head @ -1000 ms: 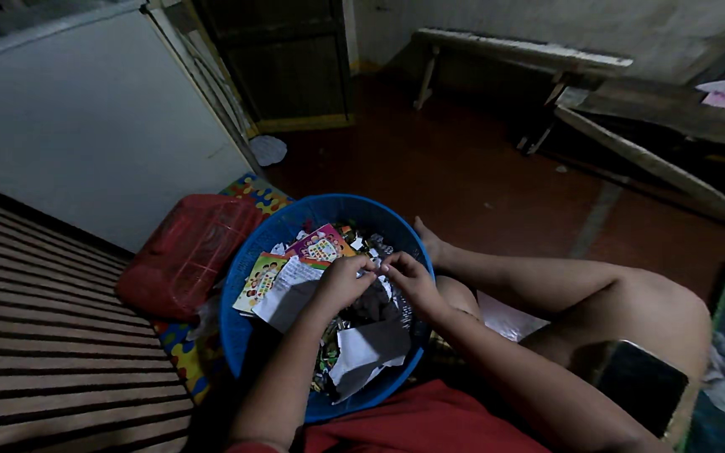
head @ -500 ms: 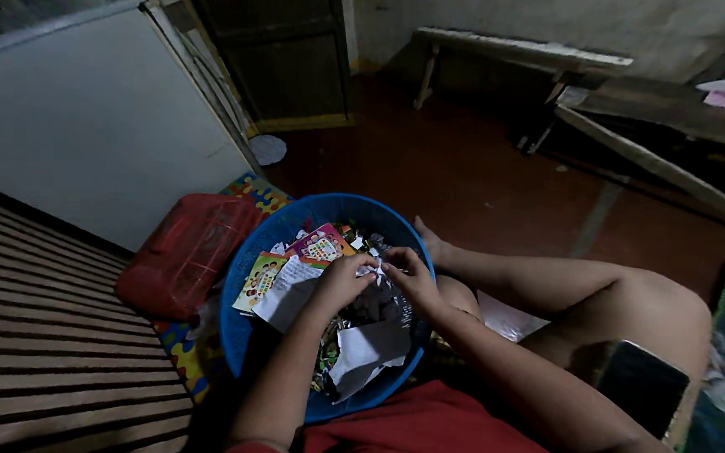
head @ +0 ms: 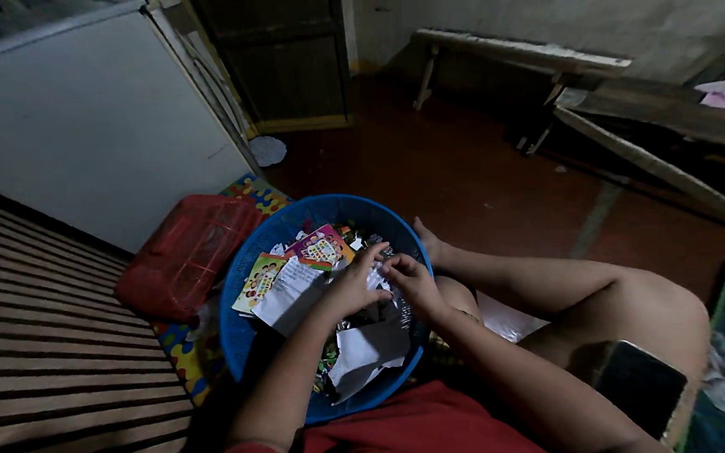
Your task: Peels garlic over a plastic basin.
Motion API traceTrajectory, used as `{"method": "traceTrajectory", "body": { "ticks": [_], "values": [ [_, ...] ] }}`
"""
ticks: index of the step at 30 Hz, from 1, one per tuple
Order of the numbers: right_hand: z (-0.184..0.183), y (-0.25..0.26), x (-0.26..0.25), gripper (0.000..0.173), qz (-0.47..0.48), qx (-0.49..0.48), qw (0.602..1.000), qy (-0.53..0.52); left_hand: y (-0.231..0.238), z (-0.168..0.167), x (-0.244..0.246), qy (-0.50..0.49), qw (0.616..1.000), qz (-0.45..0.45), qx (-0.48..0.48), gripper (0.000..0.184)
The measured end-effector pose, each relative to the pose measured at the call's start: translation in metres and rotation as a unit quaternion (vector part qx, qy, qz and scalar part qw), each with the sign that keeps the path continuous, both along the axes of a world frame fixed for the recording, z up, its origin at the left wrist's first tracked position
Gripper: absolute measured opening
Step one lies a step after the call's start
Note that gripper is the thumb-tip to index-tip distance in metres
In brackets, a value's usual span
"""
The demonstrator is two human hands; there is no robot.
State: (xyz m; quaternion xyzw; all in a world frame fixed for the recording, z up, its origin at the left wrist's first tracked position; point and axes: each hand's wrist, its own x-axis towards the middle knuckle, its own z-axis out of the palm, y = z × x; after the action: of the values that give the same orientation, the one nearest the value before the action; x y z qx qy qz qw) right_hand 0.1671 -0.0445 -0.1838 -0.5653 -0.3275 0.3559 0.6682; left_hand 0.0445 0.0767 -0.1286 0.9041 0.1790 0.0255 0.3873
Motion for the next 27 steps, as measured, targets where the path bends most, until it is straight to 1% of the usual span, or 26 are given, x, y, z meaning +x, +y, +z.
{"method": "traceTrajectory", "body": {
  "ticks": [1, 2, 5, 7, 9, 11, 13, 15, 18, 21, 22, 23, 24, 25, 26, 27],
  "values": [
    [0.000, 0.000, 0.001, 0.009, -0.017, 0.009, 1.000, 0.014, 0.004, 0.000, -0.001, -0.007, 1.000, 0.016, -0.014, 0.086],
    [0.000, 0.000, 0.002, 0.008, -0.028, 0.017, 0.999, 0.023, 0.010, -0.001, -0.002, -0.017, 0.999, 0.029, -0.024, 0.077],
    [0.000, 0.000, 0.001, 0.008, -0.022, 0.026, 0.999, 0.030, 0.023, -0.001, -0.007, -0.027, 0.998, 0.049, -0.024, 0.039],
    [0.000, 0.001, 0.001, 0.013, -0.009, 0.020, 1.000, 0.020, 0.024, 0.001, -0.009, -0.030, 0.998, 0.050, -0.023, 0.028],
    [-0.001, 0.000, 0.000, 0.016, 0.002, 0.010, 1.000, -0.004, 0.022, 0.000, -0.009, -0.040, 0.998, 0.042, -0.025, 0.025],
    [-0.001, 0.001, 0.000, 0.014, 0.003, -0.001, 0.999, -0.035, 0.020, -0.002, -0.008, -0.042, 0.998, 0.036, -0.019, 0.024],
    [-0.002, 0.001, 0.000, 0.010, -0.006, 0.004, 0.999, -0.038, 0.018, -0.002, -0.007, -0.045, 0.998, 0.032, -0.012, 0.023],
    [-0.001, 0.000, -0.003, 0.007, -0.016, 0.013, 1.000, -0.006, 0.016, -0.002, -0.007, -0.055, 0.998, 0.026, -0.006, 0.024],
    [-0.002, 0.000, -0.004, 0.007, -0.041, 0.026, 0.997, 0.064, 0.013, -0.003, -0.005, -0.066, 0.997, 0.027, 0.002, 0.024],
    [-0.003, 0.002, 0.005, 0.008, -0.084, 0.028, 0.988, 0.129, 0.017, -0.001, -0.006, -0.038, 0.998, 0.045, 0.006, 0.027],
    [-0.003, 0.003, 0.006, 0.007, -0.083, 0.023, 0.989, 0.122, 0.018, 0.001, -0.006, -0.036, 0.998, 0.055, 0.004, 0.027],
    [-0.002, 0.003, 0.004, 0.006, -0.073, 0.012, 0.993, 0.093, 0.020, 0.002, -0.007, -0.041, 0.997, 0.065, 0.003, 0.026],
    [0.000, 0.003, 0.001, 0.010, -0.057, -0.001, 0.997, 0.052, 0.021, 0.002, -0.008, -0.047, 0.996, 0.073, 0.001, 0.026],
    [0.002, 0.002, -0.001, 0.020, -0.037, -0.013, 0.999, 0.013, 0.021, 0.002, -0.008, -0.053, 0.996, 0.078, -0.002, 0.025],
    [0.003, 0.001, -0.002, 0.030, -0.015, -0.021, 1.000, -0.016, 0.021, 0.001, -0.008, -0.058, 0.995, 0.079, -0.006, 0.025],
    [0.004, 0.001, -0.001, 0.034, -0.001, -0.021, 0.999, -0.031, 0.020, 0.000, -0.007, -0.062, 0.995, 0.078, -0.010, 0.024]
  ]
}}
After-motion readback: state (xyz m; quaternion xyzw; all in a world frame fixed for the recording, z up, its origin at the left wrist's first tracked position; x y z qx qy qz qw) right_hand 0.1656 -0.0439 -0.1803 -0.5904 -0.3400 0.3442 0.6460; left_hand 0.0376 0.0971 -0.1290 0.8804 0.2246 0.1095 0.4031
